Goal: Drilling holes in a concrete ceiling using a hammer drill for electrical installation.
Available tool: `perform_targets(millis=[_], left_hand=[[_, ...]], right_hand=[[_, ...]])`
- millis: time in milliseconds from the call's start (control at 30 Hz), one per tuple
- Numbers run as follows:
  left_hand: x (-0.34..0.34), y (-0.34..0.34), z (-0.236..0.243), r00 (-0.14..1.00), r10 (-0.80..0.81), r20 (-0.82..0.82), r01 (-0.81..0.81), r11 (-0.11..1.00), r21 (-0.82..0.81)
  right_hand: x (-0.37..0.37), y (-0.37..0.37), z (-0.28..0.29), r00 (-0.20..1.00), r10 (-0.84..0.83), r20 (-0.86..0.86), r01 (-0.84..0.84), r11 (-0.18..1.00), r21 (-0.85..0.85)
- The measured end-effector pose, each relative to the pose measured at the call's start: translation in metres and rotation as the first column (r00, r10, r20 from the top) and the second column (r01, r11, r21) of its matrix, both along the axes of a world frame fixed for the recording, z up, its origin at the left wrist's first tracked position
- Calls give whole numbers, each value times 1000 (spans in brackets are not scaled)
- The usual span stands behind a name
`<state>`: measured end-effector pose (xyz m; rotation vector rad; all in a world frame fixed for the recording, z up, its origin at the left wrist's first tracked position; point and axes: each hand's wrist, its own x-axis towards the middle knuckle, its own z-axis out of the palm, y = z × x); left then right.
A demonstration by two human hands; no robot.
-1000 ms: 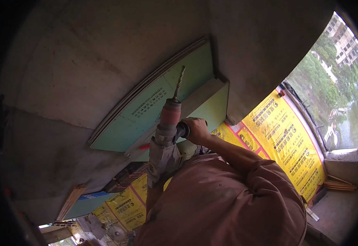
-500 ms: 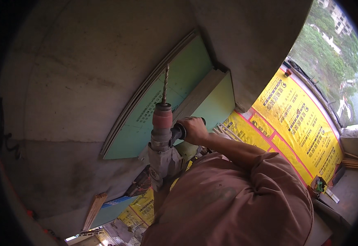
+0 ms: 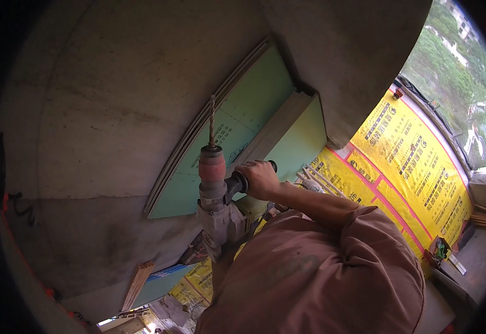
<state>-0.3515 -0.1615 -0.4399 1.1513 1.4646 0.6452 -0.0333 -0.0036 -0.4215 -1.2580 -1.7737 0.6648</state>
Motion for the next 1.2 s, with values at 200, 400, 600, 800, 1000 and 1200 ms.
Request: perform_targets(millis=[200, 400, 600, 800, 1000, 1200], left_hand=[[4, -6, 5, 998, 40, -46, -41, 999, -9], [5, -10, 12, 993, 75, -92, -76, 997, -10], [5, -18, 21, 986, 98, -135, -100, 995, -6], [6, -22, 29, 979, 114, -171, -117, 993, -6], [7, -14, 37, 972, 131, -198, -130, 991, 16], [37, 46, 77, 944, 43, -328, 13, 986, 167]], right_hand=[[-2, 6, 2, 1000, 8, 7, -8, 1000, -28], [-3, 12, 4, 1000, 11, -14, -11, 1000, -2], [-1, 9, 9, 1000, 7, -25, -7, 1000, 0], [-3, 10, 5, 999, -2, -36, 2, 1000, 3], [-2, 19, 9, 999, -26, -42, 25, 999, -33], [19, 53, 25, 988, -138, -72, 122, 974, -189]])
